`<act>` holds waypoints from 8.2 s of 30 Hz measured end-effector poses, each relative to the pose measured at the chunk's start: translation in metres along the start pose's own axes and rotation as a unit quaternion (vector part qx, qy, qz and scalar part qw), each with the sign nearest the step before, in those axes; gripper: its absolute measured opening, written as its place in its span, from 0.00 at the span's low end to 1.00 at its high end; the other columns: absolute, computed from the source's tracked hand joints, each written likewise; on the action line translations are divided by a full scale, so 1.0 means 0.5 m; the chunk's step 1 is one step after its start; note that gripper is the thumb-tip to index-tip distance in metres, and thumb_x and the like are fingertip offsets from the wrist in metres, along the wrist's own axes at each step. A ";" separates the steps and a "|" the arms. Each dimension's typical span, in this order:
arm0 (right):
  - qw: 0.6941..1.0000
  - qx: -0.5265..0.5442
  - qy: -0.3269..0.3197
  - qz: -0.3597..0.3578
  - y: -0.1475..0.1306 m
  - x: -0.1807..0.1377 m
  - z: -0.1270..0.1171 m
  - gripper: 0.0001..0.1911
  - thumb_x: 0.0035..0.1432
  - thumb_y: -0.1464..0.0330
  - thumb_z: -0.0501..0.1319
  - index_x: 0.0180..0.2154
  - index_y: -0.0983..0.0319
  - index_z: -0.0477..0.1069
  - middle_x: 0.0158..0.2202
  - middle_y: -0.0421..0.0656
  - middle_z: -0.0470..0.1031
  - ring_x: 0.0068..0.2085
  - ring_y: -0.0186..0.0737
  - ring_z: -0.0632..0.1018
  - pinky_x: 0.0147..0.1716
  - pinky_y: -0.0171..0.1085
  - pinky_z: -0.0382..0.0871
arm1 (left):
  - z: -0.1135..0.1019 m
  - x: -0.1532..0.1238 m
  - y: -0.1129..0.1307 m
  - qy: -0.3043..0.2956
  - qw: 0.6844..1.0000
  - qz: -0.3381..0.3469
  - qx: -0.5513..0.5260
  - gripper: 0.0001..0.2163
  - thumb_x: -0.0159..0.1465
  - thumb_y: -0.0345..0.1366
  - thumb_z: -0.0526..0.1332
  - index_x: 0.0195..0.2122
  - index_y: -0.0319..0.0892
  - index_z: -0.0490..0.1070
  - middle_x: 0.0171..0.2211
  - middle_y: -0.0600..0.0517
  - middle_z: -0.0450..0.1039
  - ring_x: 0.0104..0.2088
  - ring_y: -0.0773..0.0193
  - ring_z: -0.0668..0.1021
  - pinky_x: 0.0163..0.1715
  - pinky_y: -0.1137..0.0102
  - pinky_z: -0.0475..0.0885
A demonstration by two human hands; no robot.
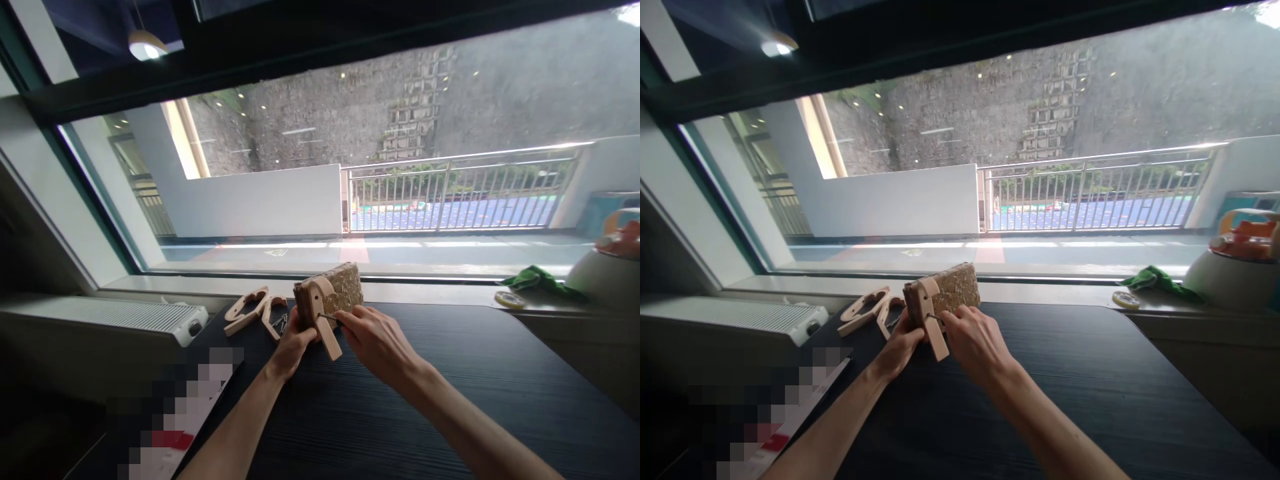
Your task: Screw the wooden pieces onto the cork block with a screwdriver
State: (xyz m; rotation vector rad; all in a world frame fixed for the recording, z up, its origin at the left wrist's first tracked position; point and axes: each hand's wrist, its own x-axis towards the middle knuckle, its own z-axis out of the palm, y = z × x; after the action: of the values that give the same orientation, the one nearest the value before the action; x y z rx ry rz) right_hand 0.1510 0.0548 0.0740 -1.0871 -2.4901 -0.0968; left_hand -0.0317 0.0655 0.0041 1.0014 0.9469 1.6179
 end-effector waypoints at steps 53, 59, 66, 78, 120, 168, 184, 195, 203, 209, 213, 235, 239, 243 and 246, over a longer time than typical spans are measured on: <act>0.978 0.181 0.002 0.104 -0.028 -0.029 0.079 0.15 0.59 0.68 0.51 0.46 0.54 0.70 0.33 0.39 0.78 0.32 0.38 0.77 0.28 0.33 0.58 | 0.013 -0.011 -0.013 0.098 0.995 -0.020 -0.011 0.16 0.48 0.36 0.69 0.38 0.40 0.72 0.28 0.56 0.72 0.28 0.70 0.72 0.30 0.76 0.67; 0.997 0.071 0.037 0.023 -0.040 -0.033 0.072 0.11 0.55 0.77 0.53 0.40 0.62 0.66 0.30 0.40 0.74 0.29 0.36 0.73 0.26 0.34 0.52 | 0.014 -0.009 -0.015 0.113 0.993 -0.021 -0.033 0.16 0.48 0.38 0.69 0.37 0.41 0.72 0.27 0.57 0.71 0.27 0.71 0.71 0.29 0.76 0.66; 0.998 0.008 0.061 -0.034 -0.029 -0.033 0.092 0.08 0.58 0.77 0.51 0.34 0.62 0.66 0.27 0.40 0.72 0.28 0.36 0.72 0.25 0.35 0.50 | 0.015 -0.010 -0.017 0.114 0.993 -0.014 -0.014 0.15 0.49 0.38 0.68 0.37 0.40 0.72 0.27 0.57 0.70 0.27 0.71 0.71 0.28 0.76 0.65; 0.980 0.130 0.004 0.148 -0.027 -0.026 0.076 0.13 0.56 0.64 0.53 0.44 0.60 0.64 0.25 0.41 0.76 0.27 0.42 0.76 0.25 0.35 0.51 | 0.018 -0.015 -0.021 0.125 0.992 0.001 0.002 0.17 0.49 0.38 0.68 0.40 0.40 0.73 0.33 0.55 0.75 0.32 0.67 0.75 0.33 0.74 0.68; 0.996 -0.015 0.048 -0.071 -0.012 -0.038 0.073 0.07 0.62 0.72 0.50 0.35 0.61 0.65 0.26 0.38 0.71 0.27 0.35 0.71 0.24 0.36 0.48 | -0.008 -0.010 -0.014 0.036 0.998 0.002 0.050 0.12 0.48 0.28 0.64 0.35 0.41 0.70 0.27 0.57 0.71 0.28 0.69 0.72 0.31 0.75 0.66; 0.998 -0.028 0.049 0.004 -0.024 -0.040 0.068 0.05 0.60 0.72 0.53 0.32 0.61 0.65 0.27 0.39 0.72 0.28 0.37 0.73 0.23 0.36 0.44 | -0.008 -0.007 -0.029 0.047 0.996 0.021 0.071 0.12 0.49 0.28 0.63 0.36 0.40 0.68 0.28 0.57 0.69 0.29 0.70 0.70 0.32 0.74 0.66; 0.983 0.128 -0.017 0.130 -0.011 -0.033 0.074 0.10 0.61 0.61 0.52 0.38 0.59 0.66 0.29 0.40 0.77 0.31 0.39 0.77 0.25 0.33 0.51 | -0.007 -0.008 -0.028 0.057 0.995 0.017 0.077 0.14 0.48 0.29 0.63 0.37 0.41 0.69 0.29 0.56 0.70 0.30 0.68 0.72 0.33 0.72 0.67; 0.998 -0.048 0.036 -0.016 -0.021 -0.040 0.074 0.11 0.63 0.70 0.49 0.29 0.62 0.64 0.25 0.40 0.72 0.27 0.37 0.73 0.23 0.37 0.44 | -0.004 -0.009 -0.031 0.050 0.996 0.029 0.071 0.12 0.48 0.27 0.63 0.35 0.42 0.67 0.26 0.59 0.67 0.27 0.72 0.68 0.31 0.75 0.64; 0.988 0.109 -0.040 0.099 -0.008 -0.030 0.069 0.13 0.61 0.63 0.50 0.30 0.62 0.66 0.25 0.40 0.73 0.26 0.33 0.72 0.23 0.34 0.48 | -0.008 -0.007 -0.036 0.047 0.996 0.031 0.073 0.15 0.49 0.28 0.63 0.38 0.42 0.66 0.30 0.56 0.70 0.32 0.68 0.72 0.35 0.72 0.66; 0.960 0.225 -0.064 0.151 -0.001 -0.031 0.071 0.14 0.60 0.61 0.50 0.29 0.60 0.68 0.22 0.38 0.71 0.24 0.31 0.69 0.23 0.31 0.50 | -0.011 -0.008 -0.036 0.047 0.995 0.029 0.082 0.13 0.50 0.29 0.63 0.37 0.42 0.66 0.30 0.57 0.70 0.32 0.67 0.73 0.35 0.71 0.67; 0.989 0.102 -0.032 0.103 -0.012 -0.033 0.061 0.09 0.60 0.65 0.52 0.31 0.61 0.67 0.26 0.39 0.73 0.27 0.34 0.72 0.23 0.34 0.49 | -0.006 -0.011 -0.031 0.045 0.995 0.027 0.079 0.15 0.49 0.29 0.63 0.39 0.42 0.66 0.30 0.56 0.70 0.32 0.67 0.73 0.36 0.72 0.67; 0.954 0.244 -0.045 0.166 0.004 -0.032 0.080 0.17 0.59 0.61 0.50 0.27 0.60 0.71 0.21 0.38 0.70 0.23 0.31 0.67 0.22 0.31 0.51 | 0.000 -0.012 -0.029 0.059 0.994 0.033 0.090 0.15 0.47 0.29 0.63 0.38 0.43 0.67 0.30 0.57 0.71 0.31 0.67 0.73 0.34 0.72 0.67; 0.981 0.147 -0.017 0.128 -0.005 -0.032 0.074 0.08 0.57 0.65 0.54 0.34 0.60 0.71 0.24 0.38 0.72 0.24 0.33 0.70 0.23 0.33 0.52 | 0.004 -0.012 -0.023 0.063 0.994 0.019 0.083 0.16 0.46 0.29 0.64 0.37 0.42 0.67 0.29 0.57 0.70 0.30 0.67 0.72 0.34 0.72 0.67; 0.998 0.033 0.021 0.040 -0.010 -0.034 0.068 0.06 0.57 0.71 0.54 0.37 0.61 0.67 0.31 0.41 0.73 0.30 0.35 0.72 0.25 0.34 0.52 | 0.009 -0.014 -0.015 0.060 0.995 0.010 0.073 0.17 0.45 0.29 0.63 0.38 0.43 0.67 0.27 0.58 0.70 0.28 0.68 0.71 0.31 0.73 0.66; 0.998 -0.044 0.049 -0.017 -0.005 -0.034 0.069 0.07 0.61 0.71 0.52 0.31 0.61 0.65 0.29 0.41 0.71 0.29 0.36 0.71 0.23 0.35 0.48 | 0.009 -0.015 -0.015 0.058 0.995 0.016 0.082 0.16 0.46 0.28 0.63 0.37 0.42 0.67 0.26 0.58 0.68 0.27 0.69 0.70 0.30 0.73 0.66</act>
State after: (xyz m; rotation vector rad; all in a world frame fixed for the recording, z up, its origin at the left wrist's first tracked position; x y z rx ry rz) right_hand 0.1472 0.0492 0.0362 -1.0483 -2.4361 -0.2656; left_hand -0.0238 0.0604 -0.0025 1.0464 1.1623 1.6598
